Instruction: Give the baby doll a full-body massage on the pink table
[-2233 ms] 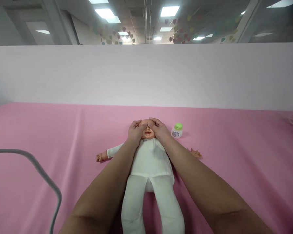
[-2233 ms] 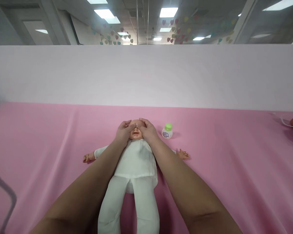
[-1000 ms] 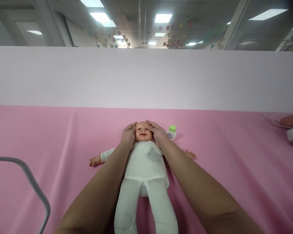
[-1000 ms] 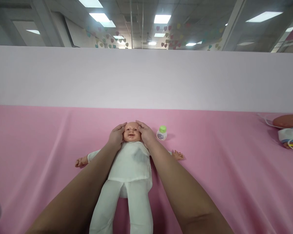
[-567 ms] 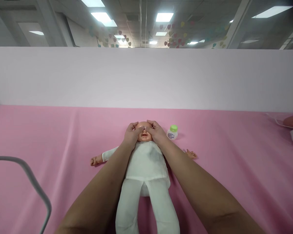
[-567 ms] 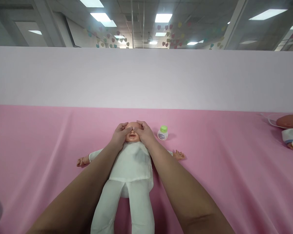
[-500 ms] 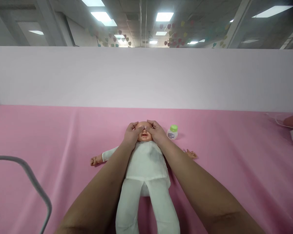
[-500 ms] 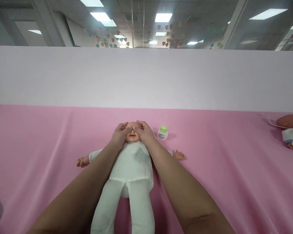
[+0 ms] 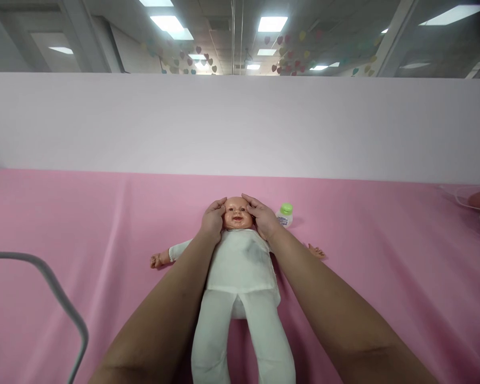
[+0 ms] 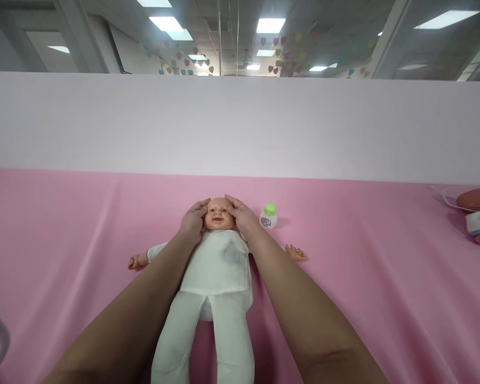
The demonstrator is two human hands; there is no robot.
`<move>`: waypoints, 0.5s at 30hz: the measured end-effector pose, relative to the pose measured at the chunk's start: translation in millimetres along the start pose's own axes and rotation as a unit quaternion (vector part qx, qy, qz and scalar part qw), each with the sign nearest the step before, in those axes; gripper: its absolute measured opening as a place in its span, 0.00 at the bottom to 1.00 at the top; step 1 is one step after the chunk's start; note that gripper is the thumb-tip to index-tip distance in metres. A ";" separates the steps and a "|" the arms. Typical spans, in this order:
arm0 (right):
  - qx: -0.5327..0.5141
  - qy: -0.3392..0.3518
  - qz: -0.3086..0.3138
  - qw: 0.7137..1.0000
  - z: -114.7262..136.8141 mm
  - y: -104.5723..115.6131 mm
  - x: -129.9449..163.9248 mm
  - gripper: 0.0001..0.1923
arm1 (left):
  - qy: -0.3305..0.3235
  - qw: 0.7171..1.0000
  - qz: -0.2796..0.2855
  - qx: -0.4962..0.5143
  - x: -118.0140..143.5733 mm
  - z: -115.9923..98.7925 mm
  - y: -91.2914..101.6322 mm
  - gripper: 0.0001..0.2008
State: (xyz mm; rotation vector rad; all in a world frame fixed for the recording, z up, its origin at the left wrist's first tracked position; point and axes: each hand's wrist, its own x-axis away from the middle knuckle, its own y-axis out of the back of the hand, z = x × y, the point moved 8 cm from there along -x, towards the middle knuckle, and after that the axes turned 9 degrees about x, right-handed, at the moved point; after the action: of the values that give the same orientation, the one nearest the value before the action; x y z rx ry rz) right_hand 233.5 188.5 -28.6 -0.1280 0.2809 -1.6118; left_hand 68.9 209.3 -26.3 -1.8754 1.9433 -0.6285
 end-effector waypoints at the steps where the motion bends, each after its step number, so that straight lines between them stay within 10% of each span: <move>1: -0.006 -0.003 0.007 1.000 0.0 -0.5 0.9 0.26 | -0.002 1.000 0.002 0.002 0.4 -0.5 0.1 0.15; 15: 0.127 0.065 -0.022 0.990 15.4 -5.7 6.6 0.34 | -0.084 0.990 0.008 -0.114 0.1 -3.2 -0.9 0.25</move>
State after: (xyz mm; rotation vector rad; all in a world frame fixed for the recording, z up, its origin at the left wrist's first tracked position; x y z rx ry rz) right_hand 231.5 180.7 -12.9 0.1674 0.1721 -1.6876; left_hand 68.0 209.3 -23.2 -1.9722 1.9863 -0.2416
